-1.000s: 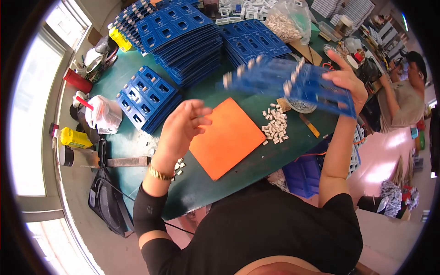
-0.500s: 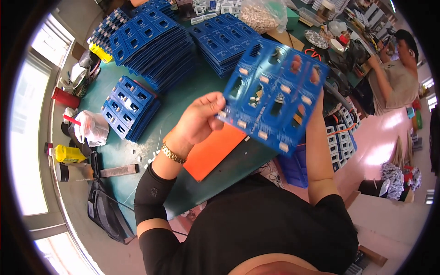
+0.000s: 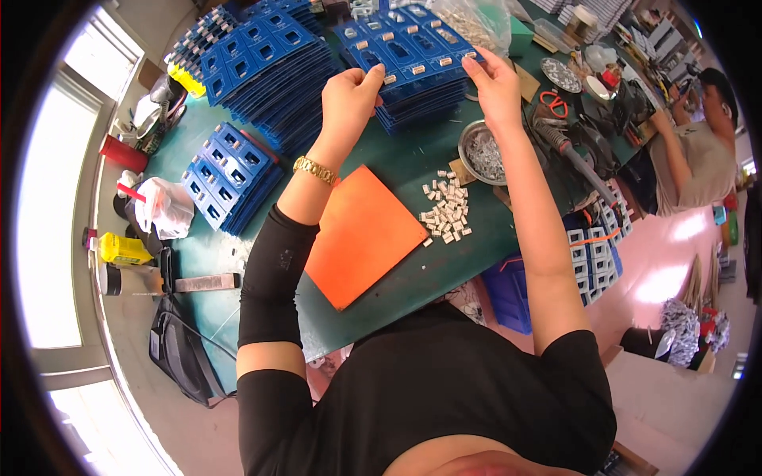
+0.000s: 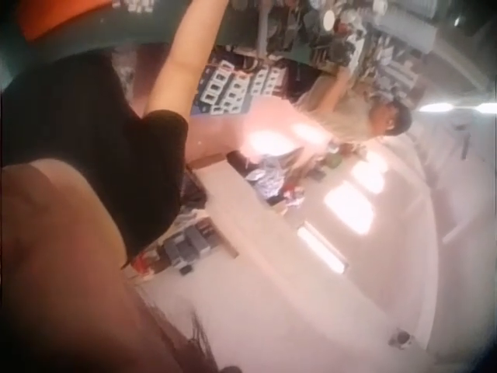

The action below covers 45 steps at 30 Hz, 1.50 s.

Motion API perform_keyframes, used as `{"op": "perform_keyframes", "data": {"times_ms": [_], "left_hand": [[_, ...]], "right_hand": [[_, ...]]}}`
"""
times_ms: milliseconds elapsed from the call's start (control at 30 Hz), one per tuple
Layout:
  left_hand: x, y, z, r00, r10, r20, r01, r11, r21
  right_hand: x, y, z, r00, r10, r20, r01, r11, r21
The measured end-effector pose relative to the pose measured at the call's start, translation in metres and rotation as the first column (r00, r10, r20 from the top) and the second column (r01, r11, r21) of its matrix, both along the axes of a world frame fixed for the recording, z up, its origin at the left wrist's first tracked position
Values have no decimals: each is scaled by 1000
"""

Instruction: The person solders wires onto a series of blue electronic component boards at a workstation, using a soldering iron and solder wire.

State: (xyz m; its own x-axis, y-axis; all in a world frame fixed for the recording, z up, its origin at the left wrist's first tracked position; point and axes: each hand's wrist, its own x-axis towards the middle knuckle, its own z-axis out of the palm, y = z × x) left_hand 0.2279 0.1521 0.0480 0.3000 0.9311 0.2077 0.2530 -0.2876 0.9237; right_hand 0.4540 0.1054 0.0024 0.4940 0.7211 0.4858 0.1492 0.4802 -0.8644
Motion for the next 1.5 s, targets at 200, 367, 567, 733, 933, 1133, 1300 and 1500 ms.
{"op": "perform_keyframes", "data": {"times_ms": [200,367,567,733,933,1133,1300,1500], "left_hand": [[-6,22,-26,984,88,-156,-62,985,162],[-4,22,-35,987,51,-153,-20,980,199],[-8,24,-36,962,113,-248,-59,975,215],[-12,10,-29,939,22,-342,28,989,143],[-10,4,-30,892,2,-452,136,952,274],[-12,7,-27,872,70,-484,122,928,353],[-15,9,-32,862,83,-499,129,918,375],[-12,12,-41,876,95,-473,94,928,362]], "right_hand": [[-1,15,-19,997,-54,55,59,993,-100],[3,21,-29,999,-52,17,52,998,-40],[9,24,-28,992,-23,126,44,985,-168],[24,24,-33,979,86,186,-79,996,-43],[29,21,-24,861,48,507,-1,996,-93],[22,21,-20,855,-11,519,60,995,-77],[20,23,-22,848,-73,525,116,992,-50],[24,28,-26,891,-56,451,69,998,-12]]}}
